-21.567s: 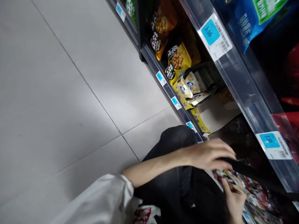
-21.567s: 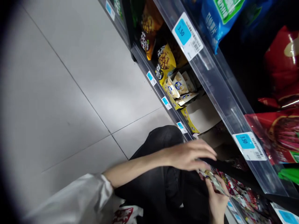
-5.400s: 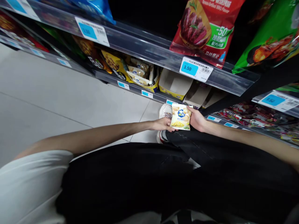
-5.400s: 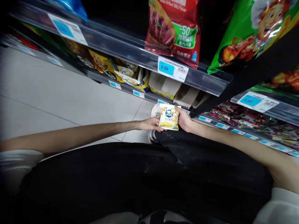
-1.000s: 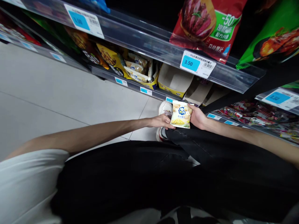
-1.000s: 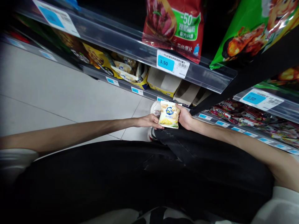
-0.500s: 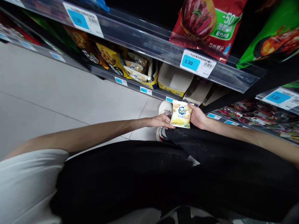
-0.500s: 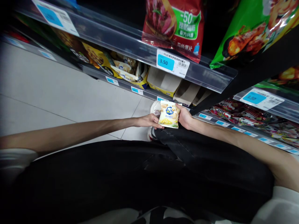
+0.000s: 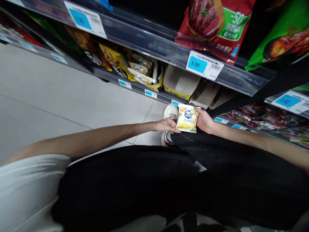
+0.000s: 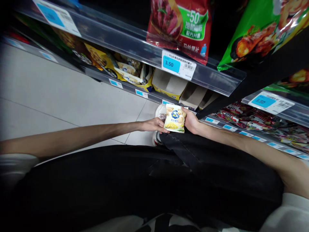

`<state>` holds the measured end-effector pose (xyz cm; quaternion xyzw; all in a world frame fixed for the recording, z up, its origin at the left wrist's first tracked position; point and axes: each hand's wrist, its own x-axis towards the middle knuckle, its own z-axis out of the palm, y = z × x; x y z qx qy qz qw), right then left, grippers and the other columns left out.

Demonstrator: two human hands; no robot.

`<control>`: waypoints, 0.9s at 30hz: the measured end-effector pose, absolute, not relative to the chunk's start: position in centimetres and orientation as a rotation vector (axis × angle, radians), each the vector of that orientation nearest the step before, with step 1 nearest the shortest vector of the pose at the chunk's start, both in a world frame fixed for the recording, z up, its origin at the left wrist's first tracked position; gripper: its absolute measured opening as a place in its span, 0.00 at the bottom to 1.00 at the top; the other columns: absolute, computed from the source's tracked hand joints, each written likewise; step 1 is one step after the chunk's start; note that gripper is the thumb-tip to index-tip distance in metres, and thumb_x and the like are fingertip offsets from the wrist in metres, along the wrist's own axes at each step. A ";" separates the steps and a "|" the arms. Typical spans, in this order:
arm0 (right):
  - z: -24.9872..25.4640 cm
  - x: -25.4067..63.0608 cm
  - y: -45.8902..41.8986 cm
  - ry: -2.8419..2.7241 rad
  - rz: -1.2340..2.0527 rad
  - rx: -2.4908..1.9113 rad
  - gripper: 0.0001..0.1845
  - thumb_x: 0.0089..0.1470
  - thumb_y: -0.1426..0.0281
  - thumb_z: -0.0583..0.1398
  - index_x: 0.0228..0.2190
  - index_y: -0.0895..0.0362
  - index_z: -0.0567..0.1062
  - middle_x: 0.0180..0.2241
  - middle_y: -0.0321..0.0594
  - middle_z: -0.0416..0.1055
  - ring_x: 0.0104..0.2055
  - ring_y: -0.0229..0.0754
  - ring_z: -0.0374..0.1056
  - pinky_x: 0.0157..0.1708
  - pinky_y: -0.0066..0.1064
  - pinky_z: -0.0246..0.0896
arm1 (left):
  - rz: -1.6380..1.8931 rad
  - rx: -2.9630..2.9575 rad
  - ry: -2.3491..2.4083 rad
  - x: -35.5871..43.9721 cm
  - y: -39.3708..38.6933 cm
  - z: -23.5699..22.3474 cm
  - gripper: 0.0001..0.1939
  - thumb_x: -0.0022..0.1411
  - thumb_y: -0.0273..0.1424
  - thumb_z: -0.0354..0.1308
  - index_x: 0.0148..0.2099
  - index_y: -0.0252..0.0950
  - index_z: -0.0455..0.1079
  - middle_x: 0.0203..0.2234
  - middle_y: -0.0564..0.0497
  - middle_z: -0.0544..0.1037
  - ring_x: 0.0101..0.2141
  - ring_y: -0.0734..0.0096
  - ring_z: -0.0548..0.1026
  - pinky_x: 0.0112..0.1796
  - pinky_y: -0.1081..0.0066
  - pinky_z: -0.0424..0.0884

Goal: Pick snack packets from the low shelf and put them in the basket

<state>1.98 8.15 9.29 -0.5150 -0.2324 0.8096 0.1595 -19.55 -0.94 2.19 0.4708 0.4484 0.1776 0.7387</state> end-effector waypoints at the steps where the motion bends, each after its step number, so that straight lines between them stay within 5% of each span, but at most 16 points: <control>1: 9.4 1.9 8.1 -0.663 2.311 -1.478 0.19 0.70 0.63 0.52 0.51 0.55 0.78 0.43 0.43 0.84 0.51 0.52 0.78 0.62 0.53 0.67 | 0.390 1.033 0.985 -19.6 -0.9 2.2 0.21 0.55 0.44 0.75 0.44 0.33 0.85 0.41 0.41 0.86 0.37 0.68 0.81 0.37 0.72 0.75; 27: 9.5 1.9 8.2 -0.651 2.291 -1.501 0.19 0.71 0.63 0.51 0.48 0.58 0.79 0.41 0.44 0.85 0.51 0.51 0.78 0.62 0.48 0.67 | 0.394 1.032 0.975 -19.6 -0.9 2.4 0.20 0.54 0.45 0.75 0.40 0.34 0.85 0.41 0.41 0.86 0.37 0.68 0.81 0.36 0.74 0.74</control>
